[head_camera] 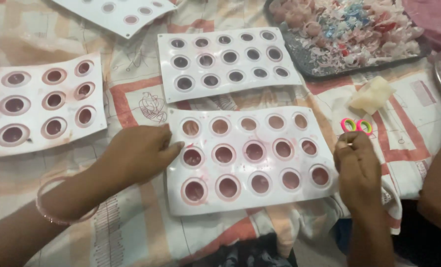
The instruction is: The person is preparing candle molds by using a small tool to adjust or clean individual cavities in silicone molds filled with wax.
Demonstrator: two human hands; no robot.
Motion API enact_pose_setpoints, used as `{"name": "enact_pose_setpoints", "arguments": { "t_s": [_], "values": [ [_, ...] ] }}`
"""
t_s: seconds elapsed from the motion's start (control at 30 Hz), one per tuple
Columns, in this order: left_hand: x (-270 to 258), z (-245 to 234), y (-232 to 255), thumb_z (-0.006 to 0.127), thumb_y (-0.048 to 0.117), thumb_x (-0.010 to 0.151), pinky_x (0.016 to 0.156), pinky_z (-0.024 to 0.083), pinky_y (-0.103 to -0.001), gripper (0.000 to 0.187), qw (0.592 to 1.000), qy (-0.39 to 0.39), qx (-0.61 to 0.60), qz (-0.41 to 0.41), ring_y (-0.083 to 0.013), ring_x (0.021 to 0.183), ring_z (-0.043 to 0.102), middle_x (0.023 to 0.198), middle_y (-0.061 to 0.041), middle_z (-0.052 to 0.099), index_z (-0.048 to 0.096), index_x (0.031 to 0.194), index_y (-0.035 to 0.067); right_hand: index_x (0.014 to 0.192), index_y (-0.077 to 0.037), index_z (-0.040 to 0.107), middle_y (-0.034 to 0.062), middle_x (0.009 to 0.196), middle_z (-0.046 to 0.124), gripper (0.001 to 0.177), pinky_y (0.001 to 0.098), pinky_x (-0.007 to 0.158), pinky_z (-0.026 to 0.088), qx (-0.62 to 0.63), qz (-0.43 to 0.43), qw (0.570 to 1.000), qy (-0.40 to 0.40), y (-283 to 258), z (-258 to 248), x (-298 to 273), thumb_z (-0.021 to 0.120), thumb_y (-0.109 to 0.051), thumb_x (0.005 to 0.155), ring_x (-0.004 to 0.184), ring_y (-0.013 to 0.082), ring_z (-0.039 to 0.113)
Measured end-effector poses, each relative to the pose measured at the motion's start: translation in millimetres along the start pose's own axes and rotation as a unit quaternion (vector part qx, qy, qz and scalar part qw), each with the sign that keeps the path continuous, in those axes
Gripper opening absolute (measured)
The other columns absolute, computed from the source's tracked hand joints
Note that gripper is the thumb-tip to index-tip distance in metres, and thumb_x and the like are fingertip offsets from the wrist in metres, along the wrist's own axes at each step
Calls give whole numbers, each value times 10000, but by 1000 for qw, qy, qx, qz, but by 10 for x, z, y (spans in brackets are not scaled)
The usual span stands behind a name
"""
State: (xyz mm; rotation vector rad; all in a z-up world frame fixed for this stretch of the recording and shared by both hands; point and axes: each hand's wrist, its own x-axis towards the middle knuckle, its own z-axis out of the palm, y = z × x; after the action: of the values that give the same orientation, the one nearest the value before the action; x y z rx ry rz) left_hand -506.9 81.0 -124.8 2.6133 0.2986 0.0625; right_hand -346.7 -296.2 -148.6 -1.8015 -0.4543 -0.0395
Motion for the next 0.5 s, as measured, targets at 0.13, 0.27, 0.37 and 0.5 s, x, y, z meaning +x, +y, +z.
{"name": "enact_pose_setpoints", "arguments": {
  "t_s": [0.13,0.27,0.37,0.5],
  "values": [
    [-88,-67,278,686,457,927,583,511,-430,402,975,66,207,39,-301,617,674,656,-128,703,699,724,111,1101,-60,678,-43,650,418,187,293,495,257,-95,50,994,-25,-413,506,-85,586,-191,1004,562,62,343],
    [-66,188,492,741,296,875,451,453,-437,187,943,206,63,255,-291,499,603,573,-91,622,725,829,115,1110,-177,729,82,629,642,262,411,503,486,-363,-33,927,-91,-563,835,-47,692,-311,888,542,252,641],
    [12,390,450,736,226,878,463,432,-432,170,916,209,-7,342,-281,504,570,586,-72,575,667,764,121,1045,-200,755,102,721,718,222,481,563,506,-476,-132,863,-105,-457,908,-20,692,-356,900,661,342,684],
    [75,577,310,731,198,832,485,430,-441,248,921,200,-87,324,-271,538,575,600,-62,556,565,668,112,1046,-188,751,101,715,731,233,473,613,520,-437,-122,883,-125,-374,740,208,685,-352,894,694,318,710]
  ]
}}
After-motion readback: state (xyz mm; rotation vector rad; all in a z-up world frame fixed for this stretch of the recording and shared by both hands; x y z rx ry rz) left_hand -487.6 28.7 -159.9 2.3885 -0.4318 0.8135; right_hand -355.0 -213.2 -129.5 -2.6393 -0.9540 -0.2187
